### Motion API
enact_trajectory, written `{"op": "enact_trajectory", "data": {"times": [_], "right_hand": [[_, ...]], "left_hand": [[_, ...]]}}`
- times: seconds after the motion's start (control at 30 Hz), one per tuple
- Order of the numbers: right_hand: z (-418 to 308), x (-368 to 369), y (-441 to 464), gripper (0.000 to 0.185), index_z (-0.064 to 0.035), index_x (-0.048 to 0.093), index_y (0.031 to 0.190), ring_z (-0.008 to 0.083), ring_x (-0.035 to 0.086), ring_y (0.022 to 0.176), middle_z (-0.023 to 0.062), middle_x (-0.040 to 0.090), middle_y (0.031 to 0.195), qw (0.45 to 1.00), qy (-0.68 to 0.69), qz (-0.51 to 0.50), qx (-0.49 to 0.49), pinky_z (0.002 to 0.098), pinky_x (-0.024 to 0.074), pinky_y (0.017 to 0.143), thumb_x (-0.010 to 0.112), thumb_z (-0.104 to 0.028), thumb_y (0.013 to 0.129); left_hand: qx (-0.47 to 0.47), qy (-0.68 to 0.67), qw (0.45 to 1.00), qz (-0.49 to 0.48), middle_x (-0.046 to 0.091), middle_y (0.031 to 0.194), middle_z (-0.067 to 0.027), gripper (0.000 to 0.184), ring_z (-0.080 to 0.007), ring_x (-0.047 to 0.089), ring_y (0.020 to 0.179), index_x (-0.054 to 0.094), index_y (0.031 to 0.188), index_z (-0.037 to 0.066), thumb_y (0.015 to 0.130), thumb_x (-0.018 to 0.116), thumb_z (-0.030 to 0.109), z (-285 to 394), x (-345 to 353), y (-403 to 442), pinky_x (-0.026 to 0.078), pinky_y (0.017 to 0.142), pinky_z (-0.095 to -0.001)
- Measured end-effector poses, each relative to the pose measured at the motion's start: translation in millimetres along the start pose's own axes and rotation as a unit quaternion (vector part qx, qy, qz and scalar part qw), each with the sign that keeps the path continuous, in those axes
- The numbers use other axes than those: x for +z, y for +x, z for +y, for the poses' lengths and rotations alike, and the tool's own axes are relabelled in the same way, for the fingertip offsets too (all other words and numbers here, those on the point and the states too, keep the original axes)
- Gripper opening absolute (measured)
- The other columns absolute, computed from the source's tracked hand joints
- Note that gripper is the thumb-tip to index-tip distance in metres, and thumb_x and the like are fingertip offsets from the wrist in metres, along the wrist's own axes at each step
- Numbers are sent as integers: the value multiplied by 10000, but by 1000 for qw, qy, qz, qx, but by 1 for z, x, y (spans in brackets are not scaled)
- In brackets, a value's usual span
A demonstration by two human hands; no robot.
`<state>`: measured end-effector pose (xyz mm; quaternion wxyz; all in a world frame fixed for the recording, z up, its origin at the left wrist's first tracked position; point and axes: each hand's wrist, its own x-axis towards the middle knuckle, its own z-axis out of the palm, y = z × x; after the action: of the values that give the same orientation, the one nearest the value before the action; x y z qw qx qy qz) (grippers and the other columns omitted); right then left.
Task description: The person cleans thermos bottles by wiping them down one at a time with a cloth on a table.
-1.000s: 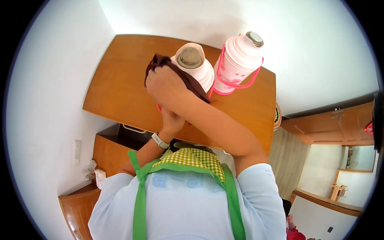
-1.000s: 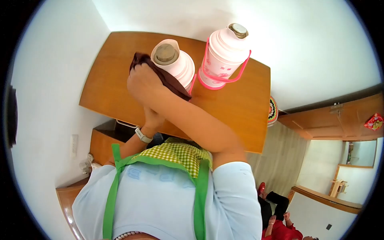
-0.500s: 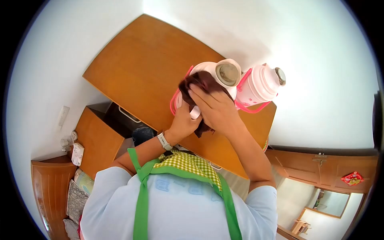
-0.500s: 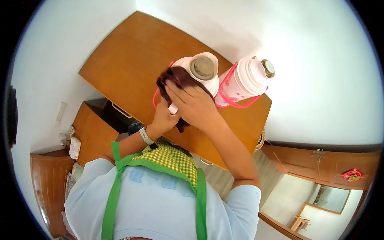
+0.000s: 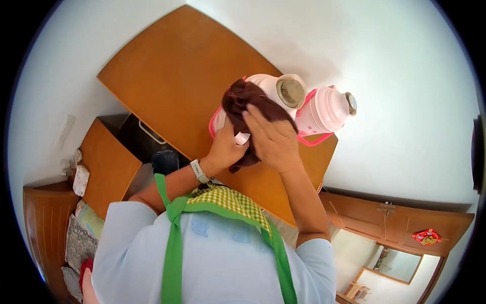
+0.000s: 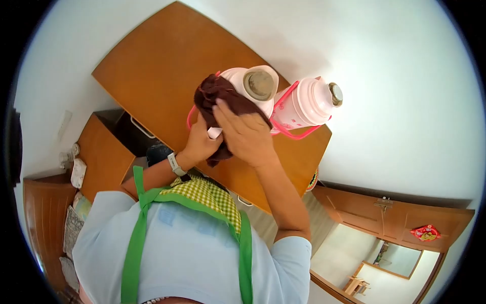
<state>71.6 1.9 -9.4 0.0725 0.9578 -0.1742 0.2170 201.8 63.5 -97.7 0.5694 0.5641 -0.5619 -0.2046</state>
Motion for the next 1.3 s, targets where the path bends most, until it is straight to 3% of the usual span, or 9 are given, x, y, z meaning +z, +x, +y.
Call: {"op": "enact_trajectory", "data": {"times": [0.13, 0.2, 0.4, 0.57, 0.67, 0.77, 0.93, 1.03, 1.3], "right_hand": [[15, 18, -39, 475, 34, 547, 1238, 365, 535, 1124, 180, 566, 1243, 993, 35, 109, 3, 425, 404, 989, 544, 10, 764], [3, 37, -43, 417, 66, 544, 1219, 423, 507, 1147, 240, 537, 1250, 945, 88, 253, 186, 465, 360, 1030, 524, 2, 807], [20, 34, -16, 596, 43, 359, 1392, 301, 415, 1285, 163, 449, 1373, 821, 319, 372, 292, 404, 301, 1088, 586, -118, 864], [74, -1, -10, 813, 25, 316, 1424, 236, 442, 1273, 149, 486, 1333, 829, 490, 93, 253, 363, 326, 1074, 726, -223, 766], [79, -7, 17, 900, 21, 384, 1359, 236, 522, 1185, 138, 538, 1267, 826, 506, 58, 241, 366, 397, 1019, 842, -204, 618], [52, -5, 19, 831, 25, 407, 1330, 253, 537, 1169, 156, 543, 1258, 850, 406, 122, 311, 373, 420, 995, 828, -172, 640], [-4, 24, 5, 623, 66, 424, 1309, 332, 526, 1186, 237, 525, 1271, 820, 300, 230, 429, 398, 409, 1005, 689, -99, 770], [-22, 35, -5, 498, 100, 441, 1302, 429, 484, 1210, 296, 453, 1353, 855, 188, 324, 359, 419, 385, 1027, 503, -33, 826], [-55, 32, -65, 399, 27, 606, 1141, 354, 617, 1036, 211, 616, 1192, 940, 154, 214, 217, 396, 476, 926, 515, 60, 754]], "left_hand": [[-102, -153, 982, -33, 589, 1156, -285, 949, -368, 668, 893, 4, 1505, 56, 836, 672, 141, 10, -4, 4, 508, 785, -392], [-93, -115, 989, -31, 628, 1119, -255, 945, -354, 664, 966, 11, 1513, 82, 859, 684, 194, 17, -8, 6, 522, 807, -394], [-61, -97, 993, -24, 594, 1192, -254, 937, -361, 649, 1006, 14, 1512, 78, 863, 681, 181, 7, -4, 1, 513, 844, -401], [-63, -139, 987, -45, 230, 1495, -250, 926, -352, 305, 1375, 55, 1487, -14, 847, 702, 160, 5, -1, 8, 372, 1054, -429], [-118, -166, 977, -63, 250, 1483, -253, 932, -342, 458, 1275, 46, 1495, 12, 831, 694, 100, 15, -5, 10, 463, 967, -388], [-5, -125, 992, -29, 257, 1469, -269, 934, -355, 555, 1162, 30, 1498, 21, 818, 670, 49, 3, -1, 12, 498, 912, -386], [-99, -153, 982, -57, 261, 1461, -264, 949, -342, 538, 1189, 11, 1503, 30, 798, 645, 17, 4, -4, 7, 473, 957, -385], [23, -116, 993, -17, 370, 1421, -273, 960, -331, 567, 1163, -9, 1503, 29, 809, 654, 46, -1, 4, 11, 478, 935, -373], [-31, -167, 981, -93, 486, 1321, -231, 993, -293, 608, 1097, -48, 1501, 38, 806, 660, 12, 12, -11, 13, 482, 911, -363]]}}
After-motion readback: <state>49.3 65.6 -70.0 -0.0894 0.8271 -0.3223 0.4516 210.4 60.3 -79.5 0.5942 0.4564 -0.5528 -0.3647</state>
